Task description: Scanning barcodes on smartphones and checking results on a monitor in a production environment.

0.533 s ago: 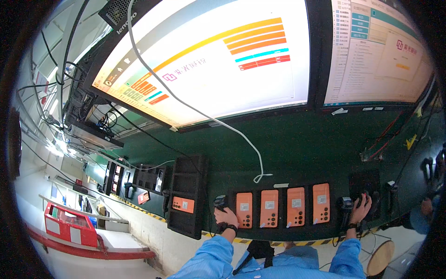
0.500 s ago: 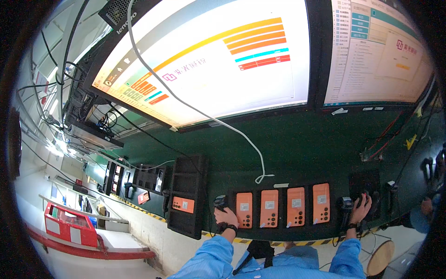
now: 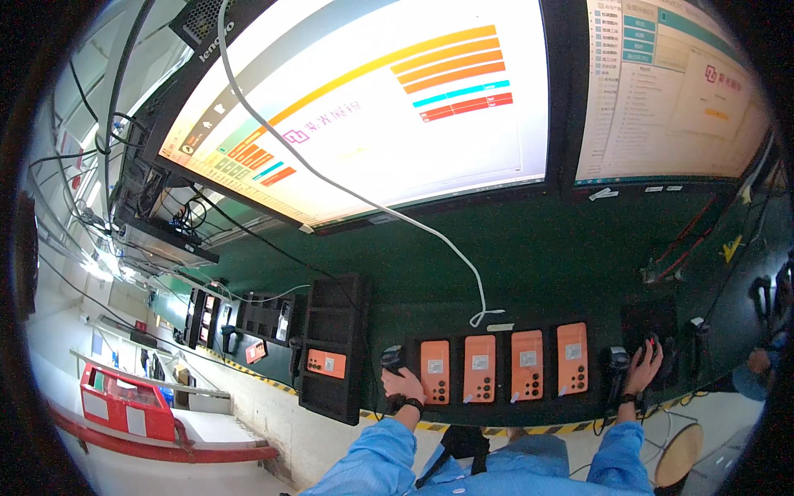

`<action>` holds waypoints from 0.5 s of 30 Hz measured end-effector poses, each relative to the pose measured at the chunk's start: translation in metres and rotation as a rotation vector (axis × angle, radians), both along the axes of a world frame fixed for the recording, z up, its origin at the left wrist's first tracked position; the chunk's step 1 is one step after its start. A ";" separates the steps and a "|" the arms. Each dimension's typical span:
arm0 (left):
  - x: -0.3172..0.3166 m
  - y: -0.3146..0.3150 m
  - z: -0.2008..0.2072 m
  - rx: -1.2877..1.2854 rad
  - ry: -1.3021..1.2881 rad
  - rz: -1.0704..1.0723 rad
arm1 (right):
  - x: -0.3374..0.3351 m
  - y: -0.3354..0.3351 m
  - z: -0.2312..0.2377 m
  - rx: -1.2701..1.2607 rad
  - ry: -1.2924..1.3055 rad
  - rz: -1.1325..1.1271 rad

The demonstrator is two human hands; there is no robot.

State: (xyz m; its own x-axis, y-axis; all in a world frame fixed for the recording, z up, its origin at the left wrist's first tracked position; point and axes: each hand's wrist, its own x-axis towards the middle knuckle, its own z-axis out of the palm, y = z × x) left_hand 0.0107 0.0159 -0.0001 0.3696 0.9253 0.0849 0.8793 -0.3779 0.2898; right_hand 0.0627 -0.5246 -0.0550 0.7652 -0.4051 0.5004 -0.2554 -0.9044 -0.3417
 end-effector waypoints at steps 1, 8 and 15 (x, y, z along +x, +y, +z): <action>0.000 0.000 0.000 -0.029 -0.002 -0.011 | 0.000 -0.001 -0.002 0.006 0.006 -0.005; -0.009 0.012 -0.019 -0.031 -0.062 -0.039 | 0.005 0.005 0.013 0.037 0.048 -0.026; -0.025 0.090 -0.007 -0.984 -0.404 -0.222 | -0.020 0.077 0.119 0.214 -0.020 0.203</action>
